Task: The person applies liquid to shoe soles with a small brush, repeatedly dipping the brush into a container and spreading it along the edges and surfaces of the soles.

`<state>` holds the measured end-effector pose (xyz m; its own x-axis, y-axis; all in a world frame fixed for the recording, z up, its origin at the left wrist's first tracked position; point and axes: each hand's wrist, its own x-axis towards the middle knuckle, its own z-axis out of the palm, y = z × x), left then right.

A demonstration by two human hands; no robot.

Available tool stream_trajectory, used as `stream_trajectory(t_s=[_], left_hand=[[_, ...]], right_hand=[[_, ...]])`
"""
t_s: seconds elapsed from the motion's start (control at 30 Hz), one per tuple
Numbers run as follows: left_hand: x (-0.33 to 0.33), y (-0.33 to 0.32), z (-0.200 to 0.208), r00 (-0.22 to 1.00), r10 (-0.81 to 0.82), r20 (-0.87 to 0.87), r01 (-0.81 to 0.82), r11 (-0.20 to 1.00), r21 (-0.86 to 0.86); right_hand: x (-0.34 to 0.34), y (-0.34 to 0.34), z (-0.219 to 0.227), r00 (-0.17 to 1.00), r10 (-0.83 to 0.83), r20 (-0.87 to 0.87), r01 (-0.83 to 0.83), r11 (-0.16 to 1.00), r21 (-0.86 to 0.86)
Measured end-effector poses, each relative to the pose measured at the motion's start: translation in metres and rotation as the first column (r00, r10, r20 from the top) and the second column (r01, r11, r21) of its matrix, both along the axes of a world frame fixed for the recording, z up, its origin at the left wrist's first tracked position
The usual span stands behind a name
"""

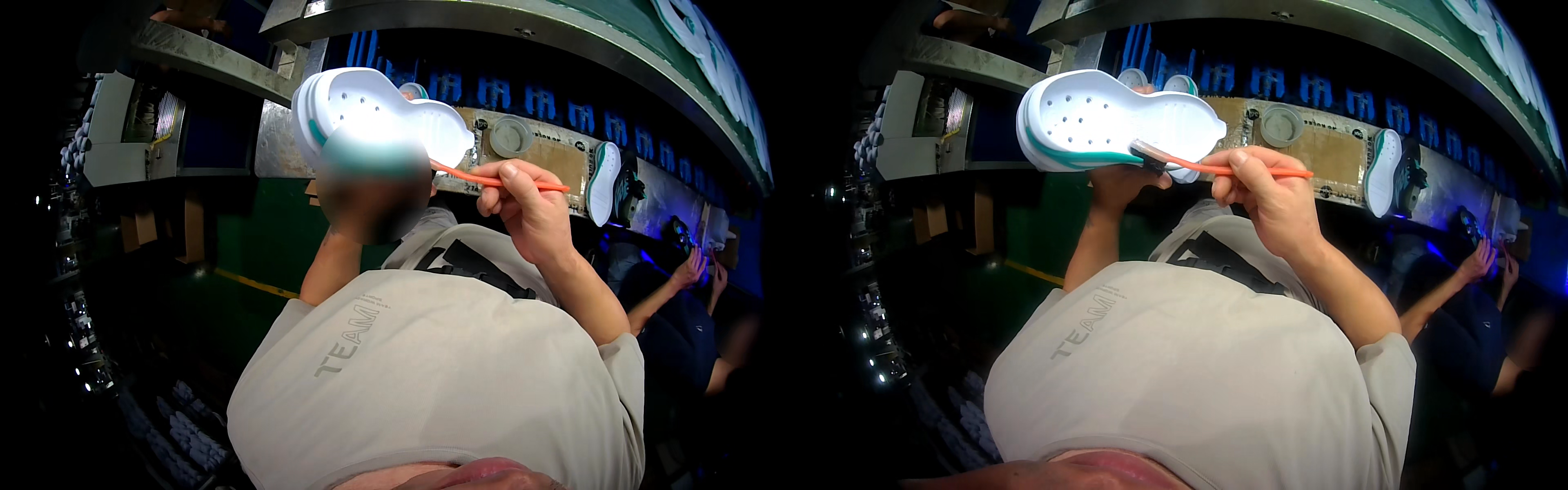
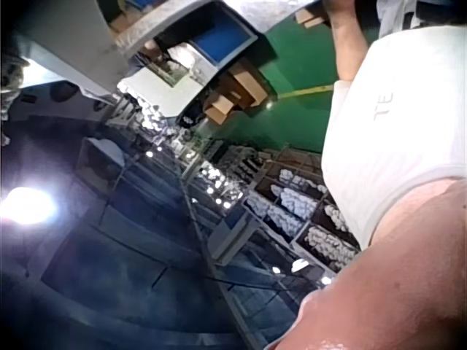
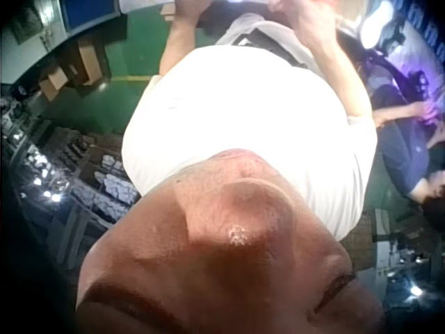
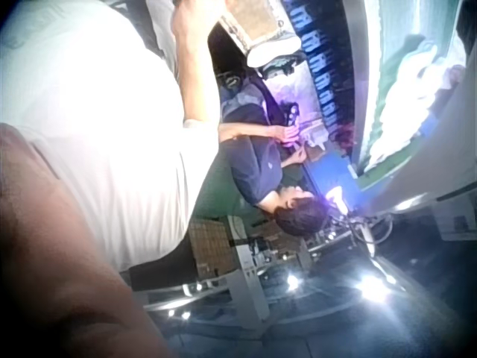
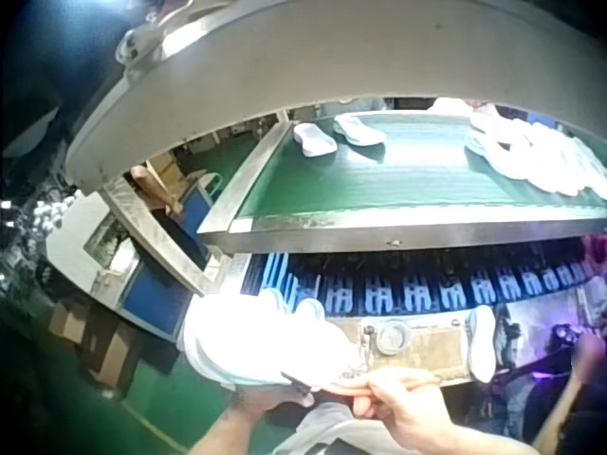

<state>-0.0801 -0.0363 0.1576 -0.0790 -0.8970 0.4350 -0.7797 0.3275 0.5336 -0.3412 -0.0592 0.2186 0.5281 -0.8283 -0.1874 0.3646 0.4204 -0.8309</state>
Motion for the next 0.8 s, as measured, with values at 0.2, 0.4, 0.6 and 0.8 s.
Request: stream_trajectory(t_s=[0.2, 0.4, 0.6, 0.8], left_hand=[[-0.006, -0.016, 0.024, 1.0, 0.013, -0.025, -0.016, 0.993, -0.113], [0.045, -0.014, -0.028, 0.899, -0.012, -0.439, 0.009, 1.0, -0.009], [-0.018, -0.03, 0.002, 0.542, -0.038, -0.84, 0.143, 0.988, 0.048], [-0.019, -0.072, 0.009, 0.658, -0.051, -0.751, 0.232, 0.963, 0.137]], right_hand=[[-0.014, -0.002, -0.037, 0.973, -0.115, -0.202, 0.094, 0.989, -0.112], [-0.033, -0.013, -0.056, 0.866, -0.304, -0.397, 0.169, 0.925, -0.339], [-0.039, -0.008, -0.065, 0.922, -0.225, -0.315, 0.128, 0.945, -0.3], [-0.063, -0.017, -0.085, 0.836, -0.464, -0.293, 0.362, 0.867, -0.342]])
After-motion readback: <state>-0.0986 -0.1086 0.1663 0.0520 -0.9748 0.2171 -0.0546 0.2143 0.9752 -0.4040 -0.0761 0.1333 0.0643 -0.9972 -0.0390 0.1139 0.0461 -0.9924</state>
